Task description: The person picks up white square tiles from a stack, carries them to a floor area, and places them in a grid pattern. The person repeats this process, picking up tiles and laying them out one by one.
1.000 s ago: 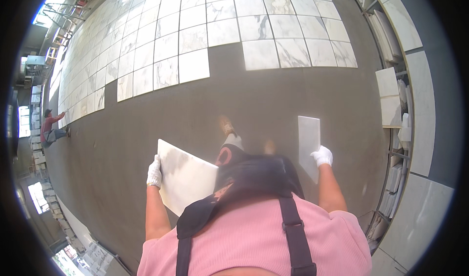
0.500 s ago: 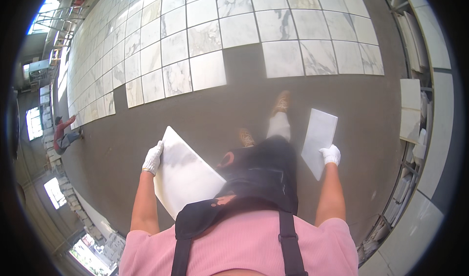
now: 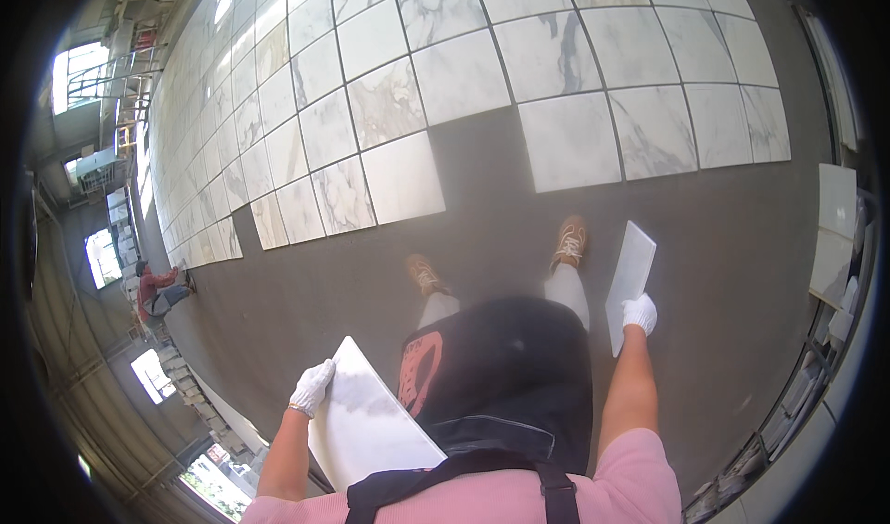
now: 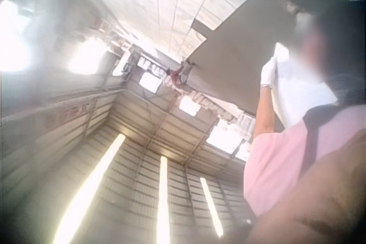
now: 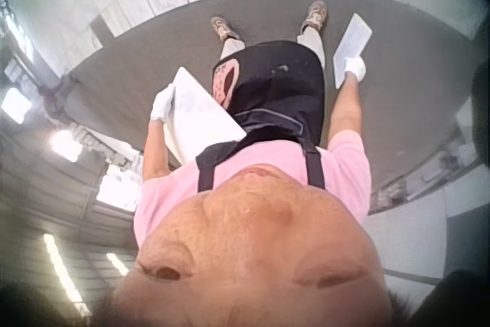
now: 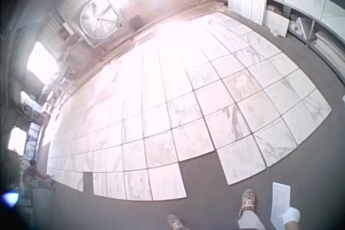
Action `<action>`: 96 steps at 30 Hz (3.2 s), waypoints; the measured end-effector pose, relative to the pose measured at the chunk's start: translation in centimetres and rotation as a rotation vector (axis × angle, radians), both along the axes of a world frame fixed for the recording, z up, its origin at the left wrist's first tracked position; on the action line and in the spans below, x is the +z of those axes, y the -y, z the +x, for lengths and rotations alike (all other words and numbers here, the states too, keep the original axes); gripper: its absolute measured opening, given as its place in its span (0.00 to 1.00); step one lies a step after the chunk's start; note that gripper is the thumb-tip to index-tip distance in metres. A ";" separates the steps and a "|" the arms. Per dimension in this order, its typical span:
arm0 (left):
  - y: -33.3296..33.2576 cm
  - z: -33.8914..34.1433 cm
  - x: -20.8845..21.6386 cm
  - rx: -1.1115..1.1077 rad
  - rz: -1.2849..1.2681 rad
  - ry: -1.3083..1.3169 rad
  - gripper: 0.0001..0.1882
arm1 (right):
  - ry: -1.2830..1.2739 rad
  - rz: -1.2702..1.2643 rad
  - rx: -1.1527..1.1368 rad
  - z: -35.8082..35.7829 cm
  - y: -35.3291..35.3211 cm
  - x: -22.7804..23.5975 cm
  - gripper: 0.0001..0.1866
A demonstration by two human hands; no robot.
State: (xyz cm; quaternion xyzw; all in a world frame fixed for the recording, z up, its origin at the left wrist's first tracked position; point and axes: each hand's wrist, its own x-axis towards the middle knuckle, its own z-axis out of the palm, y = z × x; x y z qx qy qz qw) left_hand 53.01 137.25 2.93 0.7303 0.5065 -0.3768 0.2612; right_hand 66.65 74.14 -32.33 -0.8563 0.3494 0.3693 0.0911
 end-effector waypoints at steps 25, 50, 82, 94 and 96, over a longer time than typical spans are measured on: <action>-8.0 -4.3 -6.3 0.264 -0.266 -0.260 0.33 | -0.529 1.316 -0.509 -1.2 -29.4 14.7 0.44; -3.1 24.5 -52.3 0.254 -0.246 0.316 0.30 | 0.283 0.799 -0.412 17.3 -32.4 -17.5 0.21; -4.5 32.2 -67.9 -0.184 -0.068 0.349 0.25 | 0.106 0.336 0.379 27.5 -32.1 -35.6 0.41; -4.2 31.1 -67.6 0.170 -0.097 0.505 0.21 | 0.086 0.288 0.425 27.7 -32.8 -36.0 0.43; -3.7 31.3 -66.8 0.215 -0.127 0.537 0.21 | 0.057 0.285 0.430 27.9 -32.9 -35.8 0.43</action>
